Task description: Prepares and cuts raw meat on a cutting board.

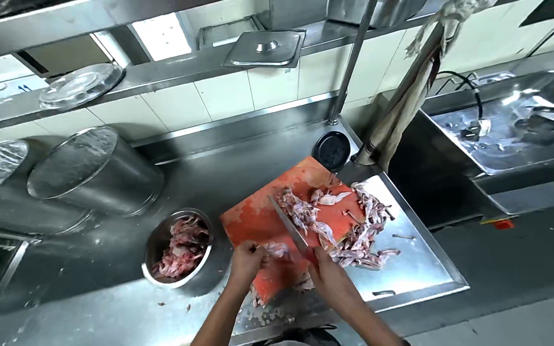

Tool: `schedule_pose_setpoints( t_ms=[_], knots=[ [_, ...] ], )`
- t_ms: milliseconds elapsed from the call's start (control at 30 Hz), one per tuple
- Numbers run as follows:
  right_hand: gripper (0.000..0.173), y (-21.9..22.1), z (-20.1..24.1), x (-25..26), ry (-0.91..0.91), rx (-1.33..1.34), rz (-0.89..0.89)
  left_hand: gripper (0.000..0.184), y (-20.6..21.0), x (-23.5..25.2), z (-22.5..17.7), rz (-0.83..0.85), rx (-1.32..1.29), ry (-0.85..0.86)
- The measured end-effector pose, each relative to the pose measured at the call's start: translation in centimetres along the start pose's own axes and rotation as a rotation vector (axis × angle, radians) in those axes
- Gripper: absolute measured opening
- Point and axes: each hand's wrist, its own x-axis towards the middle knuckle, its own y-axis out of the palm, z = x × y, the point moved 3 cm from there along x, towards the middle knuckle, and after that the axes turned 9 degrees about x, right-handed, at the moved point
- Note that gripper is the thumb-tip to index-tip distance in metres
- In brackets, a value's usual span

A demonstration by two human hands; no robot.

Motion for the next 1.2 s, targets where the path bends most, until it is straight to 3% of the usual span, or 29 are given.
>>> schedule_pose_setpoints(
  t_ms=[100, 233, 400, 533, 767, 1033, 1200],
  knots=[
    [0.043, 2.0, -1.0, -2.9, -0.090, 0.086, 0.056, 0.016, 0.5, 0.6, 1.7, -0.003, -0.030, -0.009],
    [0.044, 5.5, -3.6, -3.9, -0.068, 0.074, 0.218, 0.015, 0.4, 1.1, 3.8, 0.008, 0.033, -0.041],
    [0.043, 6.1, -3.7, -4.1, 0.029, -0.121, 0.171, 0.015, 0.2, 1.6, 5.7, 0.053, 0.123, 0.031],
    [0.041, 6.2, -3.1, -4.5, 0.080, -0.178, 0.148, 0.020, 0.0, 2.0, 6.4, 0.038, 0.361, 0.110],
    [0.040, 5.5, -2.3, -6.4, 0.043, -0.192, 0.109, 0.026, -0.3, 0.6, 5.4, 0.054, 0.646, 0.309],
    [0.037, 5.1, -4.1, -7.4, 0.058, -0.384, 0.150, 0.028, -0.5, -0.4, 3.4, 0.122, 0.859, 0.304],
    [0.036, 5.0, -1.7, -5.6, 0.062, -0.483, 0.098, 0.028, -1.0, 0.1, 3.1, 0.108, 0.898, 0.314]
  ],
)
